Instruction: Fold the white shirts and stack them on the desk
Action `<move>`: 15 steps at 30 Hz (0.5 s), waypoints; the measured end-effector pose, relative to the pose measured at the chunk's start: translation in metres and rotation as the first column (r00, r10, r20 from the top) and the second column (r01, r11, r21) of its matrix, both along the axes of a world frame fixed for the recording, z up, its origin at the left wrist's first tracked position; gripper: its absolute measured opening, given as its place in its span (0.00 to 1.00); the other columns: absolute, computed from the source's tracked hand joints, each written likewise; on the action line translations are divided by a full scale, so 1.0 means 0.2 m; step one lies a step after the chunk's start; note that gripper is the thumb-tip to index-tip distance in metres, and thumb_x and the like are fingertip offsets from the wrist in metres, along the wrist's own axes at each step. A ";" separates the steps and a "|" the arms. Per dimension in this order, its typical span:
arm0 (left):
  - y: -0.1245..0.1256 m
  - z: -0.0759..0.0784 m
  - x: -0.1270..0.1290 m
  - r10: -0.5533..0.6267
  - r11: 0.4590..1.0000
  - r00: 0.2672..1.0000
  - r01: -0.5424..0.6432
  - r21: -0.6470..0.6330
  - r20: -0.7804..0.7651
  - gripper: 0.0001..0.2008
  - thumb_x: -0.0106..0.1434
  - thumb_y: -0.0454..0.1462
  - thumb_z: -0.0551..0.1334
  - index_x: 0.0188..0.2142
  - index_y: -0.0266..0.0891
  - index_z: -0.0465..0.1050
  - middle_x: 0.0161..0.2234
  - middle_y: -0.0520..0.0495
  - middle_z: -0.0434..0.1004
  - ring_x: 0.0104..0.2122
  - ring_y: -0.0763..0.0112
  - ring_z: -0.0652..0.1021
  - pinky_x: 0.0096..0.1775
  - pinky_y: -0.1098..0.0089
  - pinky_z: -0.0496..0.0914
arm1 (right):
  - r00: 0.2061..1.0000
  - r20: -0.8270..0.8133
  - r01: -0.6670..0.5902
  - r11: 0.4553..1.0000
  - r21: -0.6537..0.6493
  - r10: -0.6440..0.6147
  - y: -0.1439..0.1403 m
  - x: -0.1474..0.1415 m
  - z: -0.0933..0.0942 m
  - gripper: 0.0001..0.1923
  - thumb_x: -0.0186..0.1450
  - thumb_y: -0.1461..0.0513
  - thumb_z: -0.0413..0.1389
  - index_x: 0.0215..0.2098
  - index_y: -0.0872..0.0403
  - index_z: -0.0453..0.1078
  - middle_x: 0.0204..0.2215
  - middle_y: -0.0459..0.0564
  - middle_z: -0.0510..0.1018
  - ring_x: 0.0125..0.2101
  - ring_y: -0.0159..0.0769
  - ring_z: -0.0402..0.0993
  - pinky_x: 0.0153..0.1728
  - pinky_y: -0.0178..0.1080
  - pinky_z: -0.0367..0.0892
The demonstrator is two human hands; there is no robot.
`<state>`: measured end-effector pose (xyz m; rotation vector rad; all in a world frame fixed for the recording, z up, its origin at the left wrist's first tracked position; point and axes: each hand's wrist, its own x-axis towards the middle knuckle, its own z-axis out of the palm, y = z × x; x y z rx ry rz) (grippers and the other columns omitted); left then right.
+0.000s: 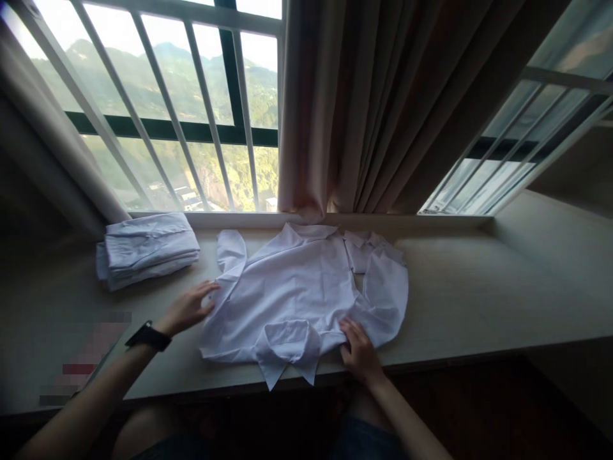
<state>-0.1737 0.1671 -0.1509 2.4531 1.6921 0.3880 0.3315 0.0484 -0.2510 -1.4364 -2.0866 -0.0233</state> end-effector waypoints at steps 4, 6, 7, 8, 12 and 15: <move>-0.43 -0.02 0.30 -0.352 0.934 0.932 0.344 -0.101 -0.086 0.47 0.57 0.53 0.67 0.70 0.43 0.52 0.67 0.39 0.62 0.67 0.48 0.61 0.66 0.48 0.55 | 0.995 -0.103 0.019 0.995 0.102 -0.009 -0.01 -0.04 0.39 0.23 0.61 0.71 0.47 0.52 0.53 0.67 0.50 0.54 0.76 0.52 0.43 0.73 0.55 0.48 0.70; -0.56 -0.05 0.39 -0.296 0.955 0.937 0.285 -0.085 -0.183 0.40 0.59 0.46 0.66 0.68 0.41 0.56 0.63 0.37 0.67 0.64 0.47 0.66 0.63 0.44 0.57 | 0.996 -0.087 0.047 0.981 0.190 -0.031 -0.02 -0.05 0.62 0.21 0.60 0.71 0.47 0.49 0.53 0.68 0.45 0.55 0.76 0.49 0.43 0.73 0.53 0.46 0.70; -0.59 -0.05 0.42 -0.268 0.963 0.935 0.256 -0.081 -0.232 0.31 0.62 0.41 0.64 0.64 0.41 0.63 0.58 0.37 0.73 0.60 0.48 0.71 0.61 0.45 0.60 | 0.997 -0.054 0.059 0.972 0.227 -0.048 -0.02 -0.04 0.73 0.20 0.60 0.71 0.47 0.48 0.54 0.69 0.43 0.55 0.76 0.47 0.43 0.73 0.51 0.46 0.70; -0.60 -0.05 0.43 -0.250 0.968 0.928 0.237 -0.080 -0.277 0.22 0.64 0.36 0.60 0.59 0.40 0.69 0.52 0.38 0.77 0.54 0.51 0.75 0.58 0.48 0.64 | 0.998 -0.008 0.066 0.965 0.253 -0.066 -0.02 -0.03 0.83 0.19 0.59 0.71 0.47 0.46 0.55 0.70 0.42 0.55 0.76 0.46 0.43 0.73 0.50 0.45 0.70; -0.57 0.11 0.39 -0.167 0.982 0.939 0.184 0.030 -0.302 0.12 0.65 0.30 0.54 0.37 0.39 0.76 0.34 0.41 0.79 0.38 0.58 0.78 0.44 0.58 0.71 | 0.952 0.257 0.087 0.953 0.290 -0.166 -0.04 0.10 1.18 0.15 0.59 0.71 0.51 0.40 0.56 0.75 0.34 0.53 0.78 0.40 0.43 0.72 0.45 0.42 0.67; -0.53 0.43 0.31 -0.045 0.958 0.985 0.089 0.272 -0.165 0.12 0.66 0.36 0.54 0.31 0.40 0.75 0.33 0.42 0.78 0.42 0.56 0.75 0.47 0.57 0.70 | 0.894 0.335 0.200 0.935 0.293 -0.297 -0.08 0.20 1.39 0.10 0.59 0.69 0.54 0.33 0.53 0.77 0.32 0.51 0.79 0.37 0.41 0.72 0.39 0.39 0.65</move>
